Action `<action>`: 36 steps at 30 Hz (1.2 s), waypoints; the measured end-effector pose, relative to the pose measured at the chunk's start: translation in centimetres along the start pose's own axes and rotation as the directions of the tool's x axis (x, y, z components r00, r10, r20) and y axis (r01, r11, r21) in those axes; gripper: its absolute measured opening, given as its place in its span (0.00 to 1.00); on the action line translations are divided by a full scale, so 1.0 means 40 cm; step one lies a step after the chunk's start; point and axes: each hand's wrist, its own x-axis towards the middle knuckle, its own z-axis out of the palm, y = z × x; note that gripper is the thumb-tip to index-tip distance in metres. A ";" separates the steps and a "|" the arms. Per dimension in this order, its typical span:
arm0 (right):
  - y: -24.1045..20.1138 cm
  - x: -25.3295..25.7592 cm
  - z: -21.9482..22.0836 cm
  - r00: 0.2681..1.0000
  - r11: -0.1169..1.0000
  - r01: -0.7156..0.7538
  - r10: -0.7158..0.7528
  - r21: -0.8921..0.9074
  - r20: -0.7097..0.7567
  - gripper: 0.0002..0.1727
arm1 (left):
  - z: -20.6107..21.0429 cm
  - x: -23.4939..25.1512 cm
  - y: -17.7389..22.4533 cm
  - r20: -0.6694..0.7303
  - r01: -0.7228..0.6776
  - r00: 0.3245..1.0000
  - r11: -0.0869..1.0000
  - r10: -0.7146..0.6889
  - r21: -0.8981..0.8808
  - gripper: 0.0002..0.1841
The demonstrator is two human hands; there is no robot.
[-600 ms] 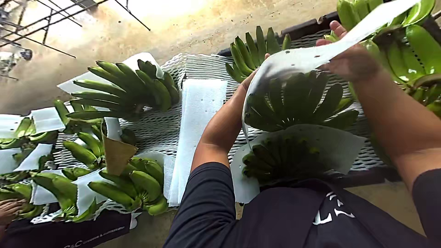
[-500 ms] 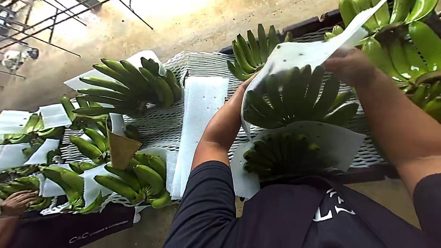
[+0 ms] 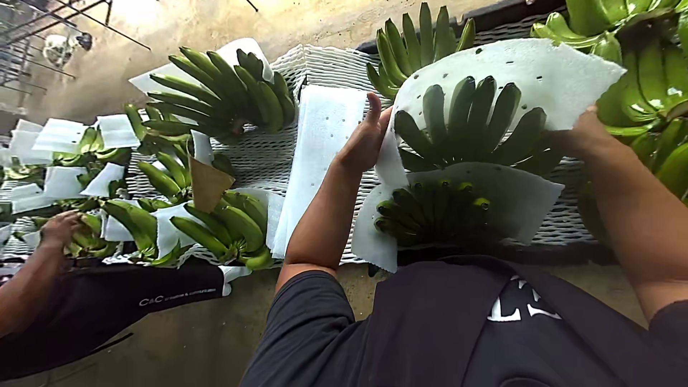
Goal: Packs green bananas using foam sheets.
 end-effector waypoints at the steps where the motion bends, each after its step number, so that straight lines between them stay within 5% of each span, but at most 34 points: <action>1: -0.004 -0.003 -0.006 1.000 0.999 -0.002 0.003 -0.035 0.029 0.25 | -0.002 0.005 -0.020 -0.037 0.042 0.998 0.997 -0.044 -0.057 0.49; 4: -0.021 -0.006 -0.013 0.996 0.992 0.077 -0.073 -0.103 0.041 0.21 | -0.044 0.039 -0.106 -0.057 0.060 0.995 0.960 -0.078 -0.273 0.53; 10: -0.047 0.007 -0.003 0.998 0.966 0.069 -0.068 -0.247 0.013 0.14 | 0.032 0.058 -0.022 -0.279 0.115 0.948 0.984 -0.150 -0.136 0.45; 17: -0.069 -0.046 0.028 0.997 0.896 0.078 -0.061 -0.438 0.053 0.20 | 0.038 0.029 -0.034 -0.235 0.086 0.952 0.907 -0.197 -0.412 0.51; 19: -0.062 -0.043 0.030 0.995 0.880 0.084 -0.053 -0.468 0.078 0.20 | 0.020 0.019 -0.044 -0.326 0.069 0.930 0.952 -0.170 -0.300 0.49; 22: -0.054 -0.032 -0.003 0.987 0.926 0.159 -0.147 -0.343 0.061 0.17 | -0.067 0.015 -0.075 -0.590 0.073 0.805 0.976 0.064 0.205 0.35; 24: -0.063 -0.025 -0.049 0.978 0.947 0.188 -0.205 -0.261 -0.040 0.16 | -0.187 0.010 -0.137 -0.620 0.225 0.733 0.761 0.279 0.608 0.22; 25: -0.072 -0.019 -0.077 0.975 0.951 0.180 -0.206 -0.252 -0.082 0.16 | -0.239 -0.002 -0.175 -0.615 0.340 0.732 0.624 0.295 0.704 0.22; 28: -0.099 0.009 -0.139 0.963 0.958 0.172 -0.212 -0.230 -0.164 0.16 | -0.324 -0.035 -0.280 -0.671 0.524 0.711 0.475 0.212 0.706 0.33; 36: -0.141 0.219 -0.134 0.959 0.961 0.210 -0.238 -0.179 -0.155 0.16 | -0.363 -0.013 -0.304 -0.678 0.593 0.735 0.491 -0.007 0.638 0.18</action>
